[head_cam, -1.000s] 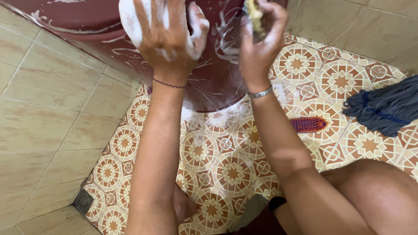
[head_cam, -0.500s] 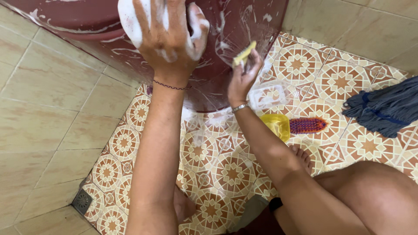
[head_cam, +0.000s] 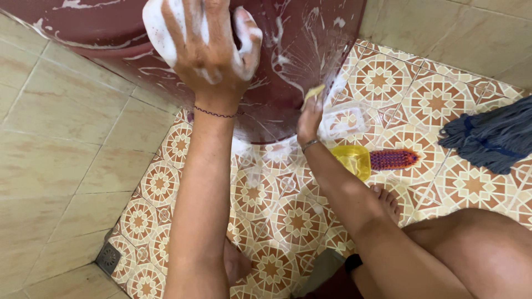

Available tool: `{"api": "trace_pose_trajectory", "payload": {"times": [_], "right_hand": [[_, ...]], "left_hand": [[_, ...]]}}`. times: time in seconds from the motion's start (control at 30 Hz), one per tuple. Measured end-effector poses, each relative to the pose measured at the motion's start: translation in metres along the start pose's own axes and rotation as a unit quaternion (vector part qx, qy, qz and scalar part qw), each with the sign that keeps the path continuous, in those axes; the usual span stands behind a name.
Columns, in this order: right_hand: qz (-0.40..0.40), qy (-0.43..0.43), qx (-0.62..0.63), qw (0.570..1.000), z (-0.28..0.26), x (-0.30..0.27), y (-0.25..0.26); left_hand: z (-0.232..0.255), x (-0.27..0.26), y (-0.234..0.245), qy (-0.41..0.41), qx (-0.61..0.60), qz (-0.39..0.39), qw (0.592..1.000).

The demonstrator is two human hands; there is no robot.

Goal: The person scrubs the exterior of a large red plastic container using a soapy sponge, working around the side and top edge while another person assists by scrubbing the same container.

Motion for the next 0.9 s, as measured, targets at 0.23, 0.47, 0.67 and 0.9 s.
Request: {"api": "trace_pose_trajectory", "payload": {"times": [0.23,0.47,0.67,0.9], "right_hand": [[-0.123,0.299,-0.075,0.943,-0.172,0.02,-0.053],[-0.185,0.448,-0.171,0.858,-0.222,-0.036,-0.075],[-0.212,0.409,-0.22,0.86,-0.14,-0.08,-0.056],[-0.211,0.009,-0.276,0.938,0.0,-0.096,-0.006]], "left_hand": [[-0.003,-0.002,-0.006,0.0,0.001,-0.004,1.0],[-0.009,-0.008,-0.008,0.004,-0.054,-0.034,0.998],[-0.002,0.0,0.005,-0.013,-0.056,-0.043,0.997],[-0.003,-0.009,-0.008,-0.041,-0.054,0.053,0.996]]}}
Point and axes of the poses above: each hand's wrist, its own x-axis towards the middle knuckle, its own y-axis out of the back of the hand, z = x × y, the point moved 5 cm from there along x, towards the middle knuckle, and after that the axes turned 13 degrees about y, right-handed, at the moved point
